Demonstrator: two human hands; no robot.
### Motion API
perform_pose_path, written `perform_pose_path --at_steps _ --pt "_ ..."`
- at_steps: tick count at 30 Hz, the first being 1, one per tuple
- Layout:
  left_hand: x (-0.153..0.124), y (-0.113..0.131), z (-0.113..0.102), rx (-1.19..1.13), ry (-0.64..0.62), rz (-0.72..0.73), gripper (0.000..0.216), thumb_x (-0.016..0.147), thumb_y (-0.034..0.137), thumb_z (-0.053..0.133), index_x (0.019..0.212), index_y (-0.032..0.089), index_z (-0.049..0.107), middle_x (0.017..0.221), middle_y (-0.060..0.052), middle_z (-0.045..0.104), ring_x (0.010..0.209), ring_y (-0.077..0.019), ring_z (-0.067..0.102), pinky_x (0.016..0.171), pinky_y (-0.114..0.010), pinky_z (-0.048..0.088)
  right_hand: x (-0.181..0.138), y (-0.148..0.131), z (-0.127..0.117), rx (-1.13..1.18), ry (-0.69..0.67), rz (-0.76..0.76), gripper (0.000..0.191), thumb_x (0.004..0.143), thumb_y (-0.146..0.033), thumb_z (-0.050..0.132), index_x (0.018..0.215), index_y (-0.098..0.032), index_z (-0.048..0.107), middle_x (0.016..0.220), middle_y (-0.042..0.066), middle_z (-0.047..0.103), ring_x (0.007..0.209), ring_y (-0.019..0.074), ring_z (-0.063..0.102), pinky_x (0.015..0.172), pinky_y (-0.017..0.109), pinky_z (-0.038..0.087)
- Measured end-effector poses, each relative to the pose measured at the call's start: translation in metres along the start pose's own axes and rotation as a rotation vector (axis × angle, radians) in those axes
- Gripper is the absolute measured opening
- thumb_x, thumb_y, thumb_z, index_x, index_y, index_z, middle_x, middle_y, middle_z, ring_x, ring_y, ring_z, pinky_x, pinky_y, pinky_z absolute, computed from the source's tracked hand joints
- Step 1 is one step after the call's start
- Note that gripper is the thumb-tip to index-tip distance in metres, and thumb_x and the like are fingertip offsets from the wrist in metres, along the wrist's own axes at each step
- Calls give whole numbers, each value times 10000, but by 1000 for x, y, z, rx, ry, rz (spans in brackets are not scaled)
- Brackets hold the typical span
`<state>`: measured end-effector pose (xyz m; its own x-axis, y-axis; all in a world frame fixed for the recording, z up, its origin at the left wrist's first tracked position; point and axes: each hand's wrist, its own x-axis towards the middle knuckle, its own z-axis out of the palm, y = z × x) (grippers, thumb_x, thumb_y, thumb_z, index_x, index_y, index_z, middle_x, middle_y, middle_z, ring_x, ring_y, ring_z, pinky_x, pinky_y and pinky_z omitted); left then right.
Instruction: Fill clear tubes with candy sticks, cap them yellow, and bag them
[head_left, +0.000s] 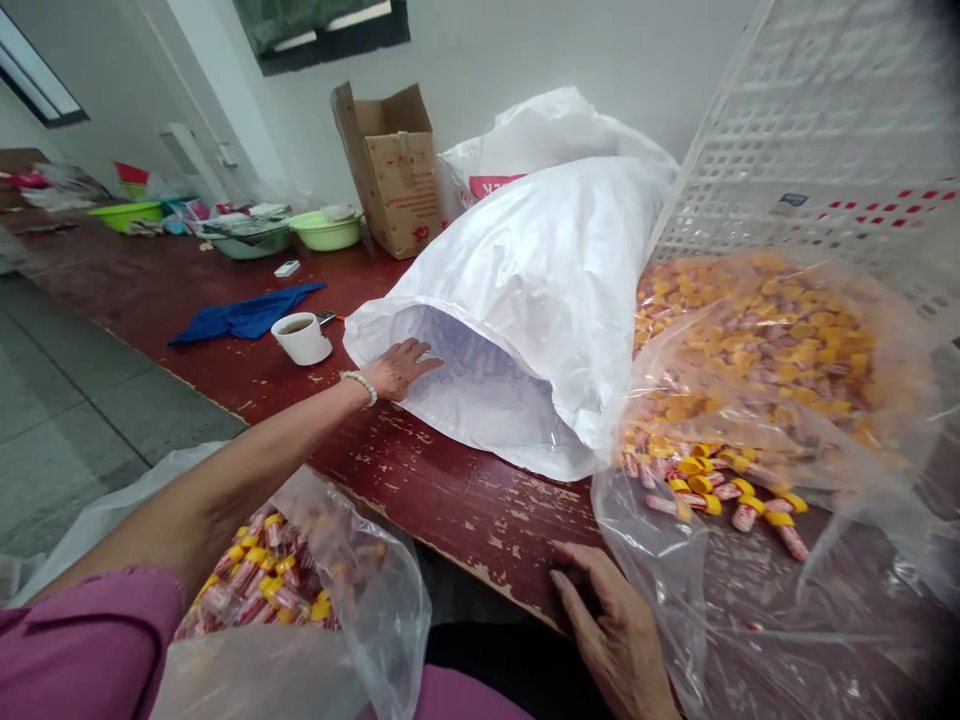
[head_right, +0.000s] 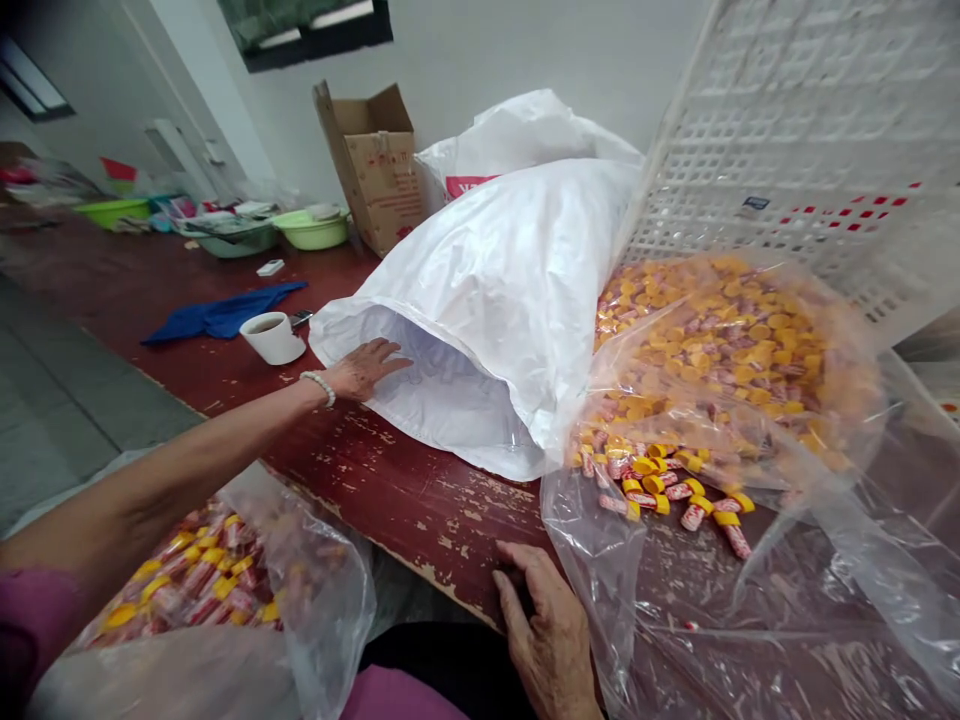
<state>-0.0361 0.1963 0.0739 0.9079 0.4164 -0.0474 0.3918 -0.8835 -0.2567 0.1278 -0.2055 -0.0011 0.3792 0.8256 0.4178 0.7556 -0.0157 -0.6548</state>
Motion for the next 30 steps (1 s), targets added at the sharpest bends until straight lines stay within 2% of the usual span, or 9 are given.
perform_pose_path --at_steps 4,7,11,15,19,23,30 --pt "15 -8 4 -39 -92 55 890 600 79 579 1416 298 301 1454 -138 306 1268 -352 321 979 -455 330 0 2 1 -4 -3 -10 200 877 -270 517 1036 -206 621 966 68 698 871 190 683 753 291 581" --pt "24 -7 8 -63 -133 66 861 601 100 591 1396 302 327 1431 -136 331 1244 -343 352 960 -442 337 0 2 1 -15 -8 -15 198 879 -265 515 1034 -204 621 962 69 699 868 188 684 758 289 582" --pt "33 -4 9 -53 -109 61 747 633 88 549 1342 272 400 1282 -137 448 1098 -300 482 883 -398 374 0 3 2 -27 -6 -17 200 877 -264 523 1041 -204 620 968 69 700 872 186 684 762 289 583" --pt "40 2 7 -91 -76 23 641 645 92 519 1264 257 476 1167 -103 505 1035 -267 523 804 -340 400 1 2 3 -31 16 -19 201 875 -268 520 1029 -202 630 959 74 705 860 192 689 755 293 586" --pt "44 8 5 -123 -51 -28 546 659 124 496 1192 239 514 1118 -84 533 964 -240 557 713 -300 411 2 -1 2 -33 16 -10 203 878 -272 509 1016 -201 640 949 75 710 851 197 694 749 296 590" --pt "42 17 1 -134 -61 -18 491 654 163 517 1136 250 546 1073 -71 566 877 -224 579 665 -292 401 2 -2 2 -37 26 -10 201 878 -275 509 1010 -205 643 945 76 711 852 200 694 743 297 591" --pt "39 33 -2 -174 -90 28 476 653 197 543 1124 262 571 1076 -73 589 865 -231 596 676 -301 403 3 -1 4 -41 7 1 193 874 -249 518 1022 -201 633 947 70 706 861 192 688 754 291 585"
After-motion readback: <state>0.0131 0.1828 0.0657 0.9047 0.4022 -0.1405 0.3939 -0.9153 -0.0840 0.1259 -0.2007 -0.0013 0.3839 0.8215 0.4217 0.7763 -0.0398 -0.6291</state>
